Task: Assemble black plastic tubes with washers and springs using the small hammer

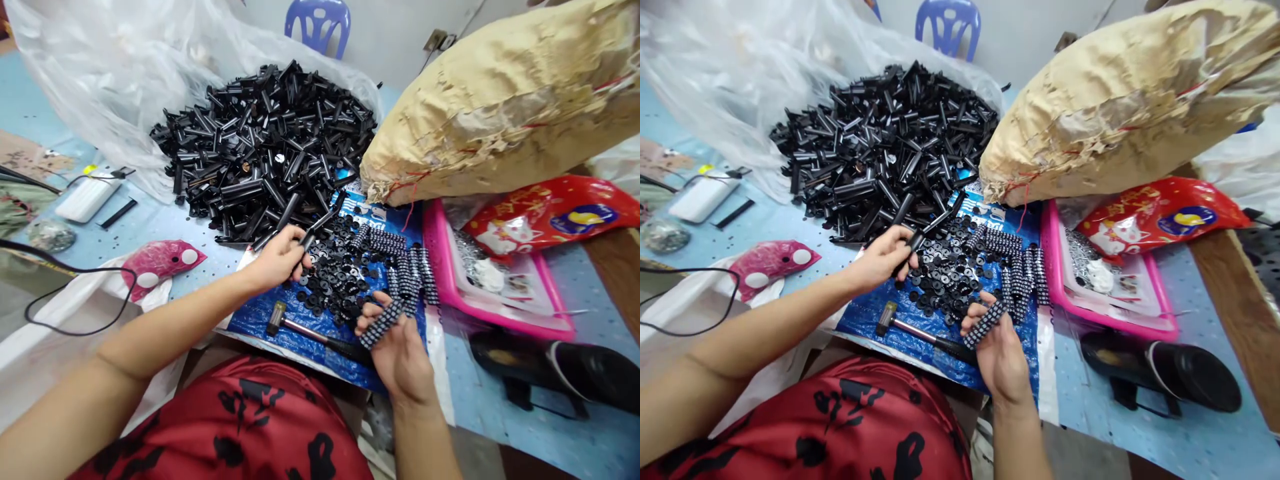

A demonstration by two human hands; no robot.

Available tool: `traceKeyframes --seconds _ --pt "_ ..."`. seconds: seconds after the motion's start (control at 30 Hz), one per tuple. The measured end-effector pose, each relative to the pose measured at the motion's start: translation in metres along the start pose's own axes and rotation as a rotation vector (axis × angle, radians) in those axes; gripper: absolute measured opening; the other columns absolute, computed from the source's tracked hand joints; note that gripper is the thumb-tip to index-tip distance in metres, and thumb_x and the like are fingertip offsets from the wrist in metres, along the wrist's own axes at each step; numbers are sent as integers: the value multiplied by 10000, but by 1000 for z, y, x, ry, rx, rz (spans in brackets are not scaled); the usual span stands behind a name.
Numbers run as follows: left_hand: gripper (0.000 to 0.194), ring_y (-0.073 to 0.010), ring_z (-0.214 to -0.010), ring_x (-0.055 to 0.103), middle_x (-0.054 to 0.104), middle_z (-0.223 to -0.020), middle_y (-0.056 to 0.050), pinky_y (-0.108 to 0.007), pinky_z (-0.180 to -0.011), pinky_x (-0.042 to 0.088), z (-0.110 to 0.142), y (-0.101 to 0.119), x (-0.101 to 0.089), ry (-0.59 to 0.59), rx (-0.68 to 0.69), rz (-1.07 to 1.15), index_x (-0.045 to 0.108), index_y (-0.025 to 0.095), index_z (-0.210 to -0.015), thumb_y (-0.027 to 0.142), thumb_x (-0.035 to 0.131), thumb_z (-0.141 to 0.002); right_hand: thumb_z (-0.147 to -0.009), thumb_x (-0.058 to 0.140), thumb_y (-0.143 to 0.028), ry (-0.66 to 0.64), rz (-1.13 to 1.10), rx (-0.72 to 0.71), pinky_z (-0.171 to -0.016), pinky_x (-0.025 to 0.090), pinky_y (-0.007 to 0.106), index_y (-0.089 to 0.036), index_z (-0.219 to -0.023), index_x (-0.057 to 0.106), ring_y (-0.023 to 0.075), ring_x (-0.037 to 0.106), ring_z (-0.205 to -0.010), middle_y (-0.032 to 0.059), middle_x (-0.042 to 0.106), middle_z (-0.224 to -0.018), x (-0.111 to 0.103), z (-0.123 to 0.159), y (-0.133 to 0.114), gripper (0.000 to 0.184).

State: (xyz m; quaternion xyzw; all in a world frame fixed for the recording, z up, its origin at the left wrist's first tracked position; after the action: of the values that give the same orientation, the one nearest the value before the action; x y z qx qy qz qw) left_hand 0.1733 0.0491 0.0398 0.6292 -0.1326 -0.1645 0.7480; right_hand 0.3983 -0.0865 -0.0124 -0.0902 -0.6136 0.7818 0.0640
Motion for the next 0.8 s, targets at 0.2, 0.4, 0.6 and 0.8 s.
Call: traceKeyframes --seconds 0.2,0.4,0.6,0.8 --pt "259 -61 -426 446 608 -669 39 -186 -425 303 58 -51 34 -37 -318 469 454 190 -938 338 635 -826 -851 474 -767 -66 -322 210 -529 386 168 -148 -1114 420 19 465 -549 -26 463 -739 65 -2 2 674" --pt "451 -55 -417 426 543 -594 44 -194 -432 304 71 -53 32 43 -215 268 547 154 -880 602 597 -901 -836 441 -836 -46 -392 182 -447 276 151 -208 -1225 397 1 300 -424 -79 315 -608 86 8 -2 740" --pt "405 -127 -791 600 669 -904 -21 -240 -763 483 72 -18 65 -92 91 37 654 160 -980 469 818 -776 -873 410 -767 149 -444 150 -791 553 218 -139 -1162 477 73 639 -909 77 610 -1067 81 10 -7 694" --pt "277 -109 -700 490 575 -766 -1 -238 -658 400 72 -12 64 -159 60 -21 653 124 -876 398 697 -877 -852 492 -781 13 -18 -218 -1076 531 292 -155 -1543 318 187 491 -1412 173 328 -1563 79 16 -30 948"
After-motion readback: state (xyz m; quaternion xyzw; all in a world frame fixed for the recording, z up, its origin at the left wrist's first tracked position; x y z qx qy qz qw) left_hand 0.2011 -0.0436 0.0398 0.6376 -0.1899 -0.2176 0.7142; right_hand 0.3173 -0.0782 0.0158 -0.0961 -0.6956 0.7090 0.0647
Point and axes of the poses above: each hand's wrist, its own z-axis away from the middle knuckle, its own x-axis out of the palm, y = z × x, the point moved 9 cm from there along -z, towards the middle knuckle
